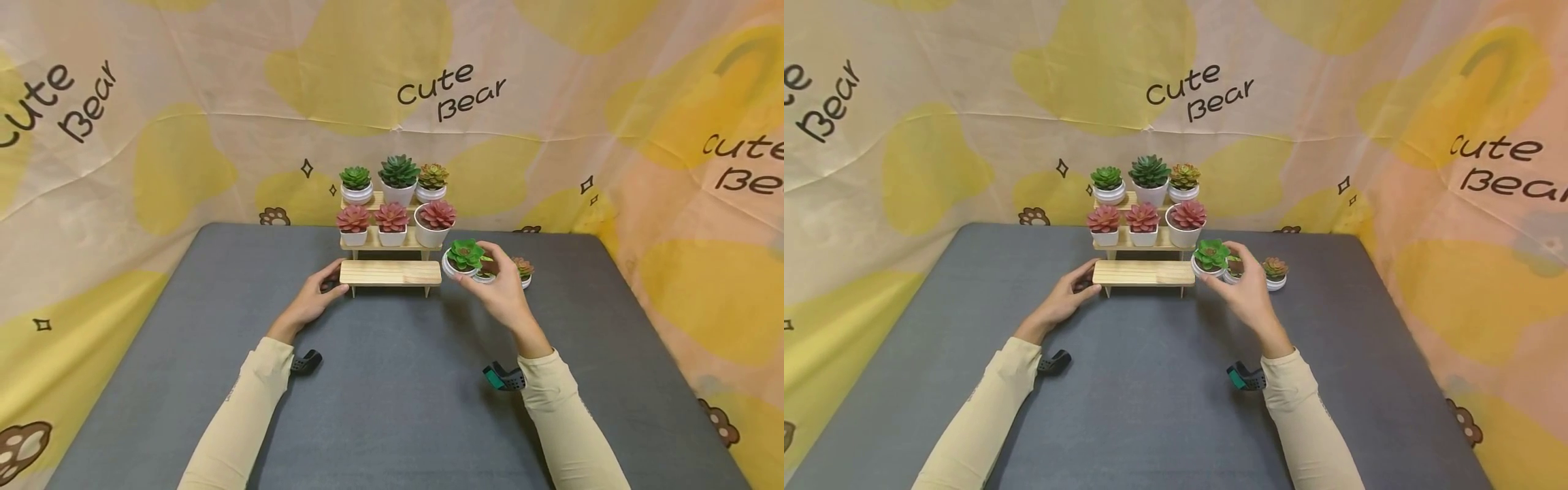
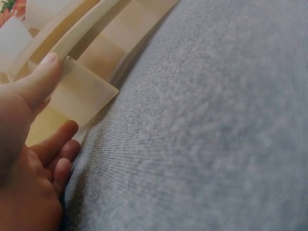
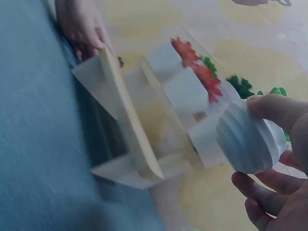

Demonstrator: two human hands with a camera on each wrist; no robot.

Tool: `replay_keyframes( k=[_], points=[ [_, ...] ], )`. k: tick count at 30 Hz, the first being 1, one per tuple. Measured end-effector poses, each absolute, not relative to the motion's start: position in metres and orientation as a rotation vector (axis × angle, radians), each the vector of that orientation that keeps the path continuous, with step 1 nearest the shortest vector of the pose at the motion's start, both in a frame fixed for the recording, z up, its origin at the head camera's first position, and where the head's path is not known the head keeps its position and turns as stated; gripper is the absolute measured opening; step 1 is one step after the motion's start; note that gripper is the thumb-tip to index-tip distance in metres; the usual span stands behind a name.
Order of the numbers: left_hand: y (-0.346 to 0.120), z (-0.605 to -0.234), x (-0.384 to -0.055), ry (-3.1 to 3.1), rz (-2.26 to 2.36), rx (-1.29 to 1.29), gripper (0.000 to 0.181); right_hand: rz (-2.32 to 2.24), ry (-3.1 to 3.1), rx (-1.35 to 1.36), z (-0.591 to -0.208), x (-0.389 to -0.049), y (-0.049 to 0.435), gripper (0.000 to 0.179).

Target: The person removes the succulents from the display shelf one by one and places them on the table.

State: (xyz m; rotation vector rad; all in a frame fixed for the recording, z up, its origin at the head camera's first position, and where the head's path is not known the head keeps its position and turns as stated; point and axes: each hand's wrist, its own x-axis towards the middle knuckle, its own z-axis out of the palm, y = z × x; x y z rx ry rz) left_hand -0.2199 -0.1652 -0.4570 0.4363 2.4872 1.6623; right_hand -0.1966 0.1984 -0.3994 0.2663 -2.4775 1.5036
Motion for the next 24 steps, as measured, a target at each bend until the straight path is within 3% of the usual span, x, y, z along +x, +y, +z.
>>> replay_keyframes(
  k=[24],
  points=[
    [-0.166,-0.473,-0.225,2.535,1.661,0.439,0.062,1.315,-2.394,-0.153,-0.397,-0.203,0.298,0.065]
  ],
)
